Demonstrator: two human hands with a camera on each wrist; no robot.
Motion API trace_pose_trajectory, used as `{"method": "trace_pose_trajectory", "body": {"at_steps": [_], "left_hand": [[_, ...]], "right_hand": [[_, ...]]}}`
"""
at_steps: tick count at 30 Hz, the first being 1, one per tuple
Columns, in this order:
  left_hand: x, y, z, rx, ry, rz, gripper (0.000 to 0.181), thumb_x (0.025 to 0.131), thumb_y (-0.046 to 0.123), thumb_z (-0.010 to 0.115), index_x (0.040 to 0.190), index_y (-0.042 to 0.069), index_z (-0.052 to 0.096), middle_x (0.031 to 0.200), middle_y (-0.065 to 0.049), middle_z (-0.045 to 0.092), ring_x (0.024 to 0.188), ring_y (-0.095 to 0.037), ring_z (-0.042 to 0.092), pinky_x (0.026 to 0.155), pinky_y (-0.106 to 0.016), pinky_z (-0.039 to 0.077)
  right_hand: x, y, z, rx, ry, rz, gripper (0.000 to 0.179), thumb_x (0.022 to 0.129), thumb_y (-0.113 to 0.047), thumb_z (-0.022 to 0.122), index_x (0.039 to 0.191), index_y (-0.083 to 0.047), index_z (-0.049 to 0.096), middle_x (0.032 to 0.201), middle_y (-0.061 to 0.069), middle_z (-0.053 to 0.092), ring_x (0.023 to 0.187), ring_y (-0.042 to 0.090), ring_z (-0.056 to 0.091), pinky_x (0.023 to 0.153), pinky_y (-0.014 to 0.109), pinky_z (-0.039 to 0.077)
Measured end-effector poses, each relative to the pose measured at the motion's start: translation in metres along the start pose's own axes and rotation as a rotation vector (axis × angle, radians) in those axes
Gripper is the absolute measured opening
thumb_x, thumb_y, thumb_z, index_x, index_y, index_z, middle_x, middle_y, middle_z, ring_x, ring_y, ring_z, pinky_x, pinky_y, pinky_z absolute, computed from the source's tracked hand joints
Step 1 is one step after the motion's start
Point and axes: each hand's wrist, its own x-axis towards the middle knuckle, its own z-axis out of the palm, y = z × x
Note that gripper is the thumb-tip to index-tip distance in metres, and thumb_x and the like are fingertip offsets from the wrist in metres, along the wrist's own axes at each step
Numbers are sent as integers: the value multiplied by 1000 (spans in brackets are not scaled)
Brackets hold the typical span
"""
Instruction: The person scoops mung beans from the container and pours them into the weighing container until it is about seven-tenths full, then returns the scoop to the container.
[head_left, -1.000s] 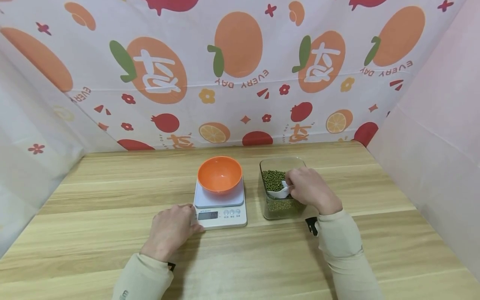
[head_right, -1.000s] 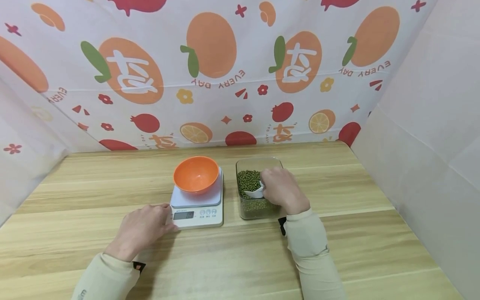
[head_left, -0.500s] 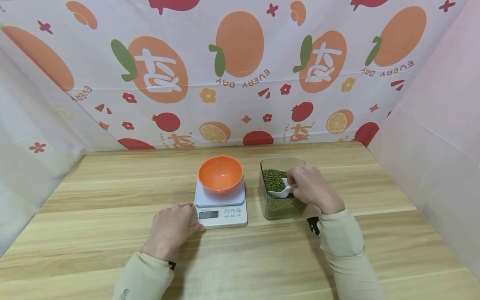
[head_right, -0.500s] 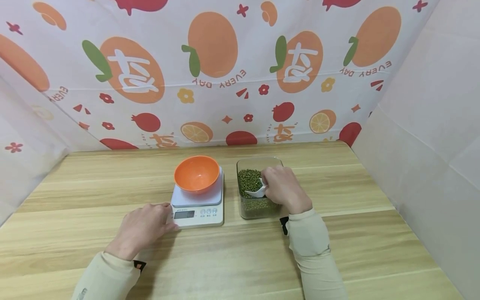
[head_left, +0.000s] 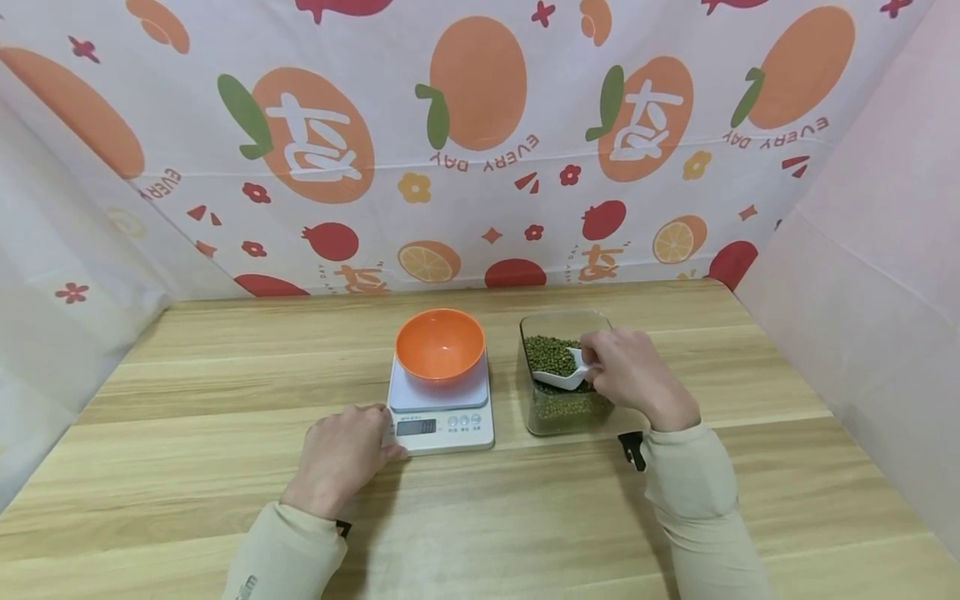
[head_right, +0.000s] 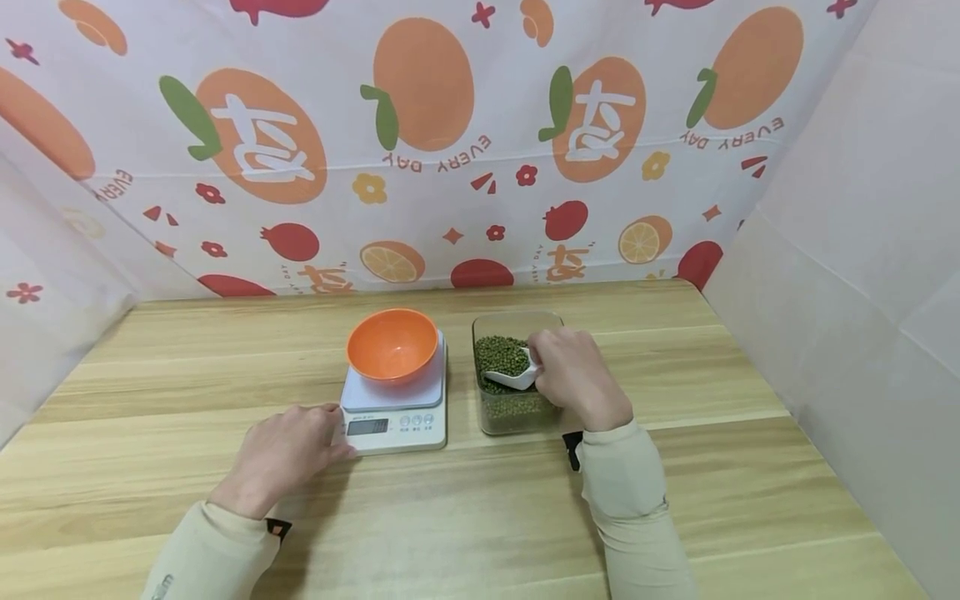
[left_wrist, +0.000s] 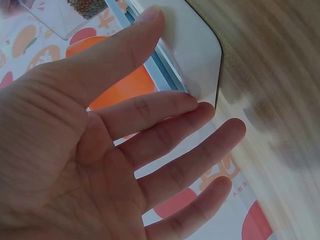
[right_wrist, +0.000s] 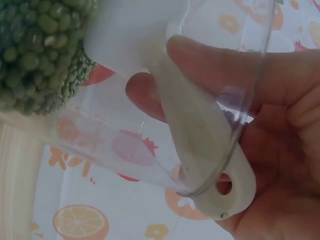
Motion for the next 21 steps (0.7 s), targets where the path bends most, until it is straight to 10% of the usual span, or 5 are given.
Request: {"method": "trace_pose_trajectory", "body": {"at_steps": [21], "left_hand": [[0, 0, -1, 1, -2, 2, 38, 74, 33, 91, 90, 5, 71, 61, 1, 46, 56, -19, 45, 48, -37, 43]], "right_hand": [[-6, 0, -7, 13, 18, 7, 26, 77, 11, 68, 72, -11, 56, 66, -2, 52, 65, 21, 48, 62, 37, 40]]}}
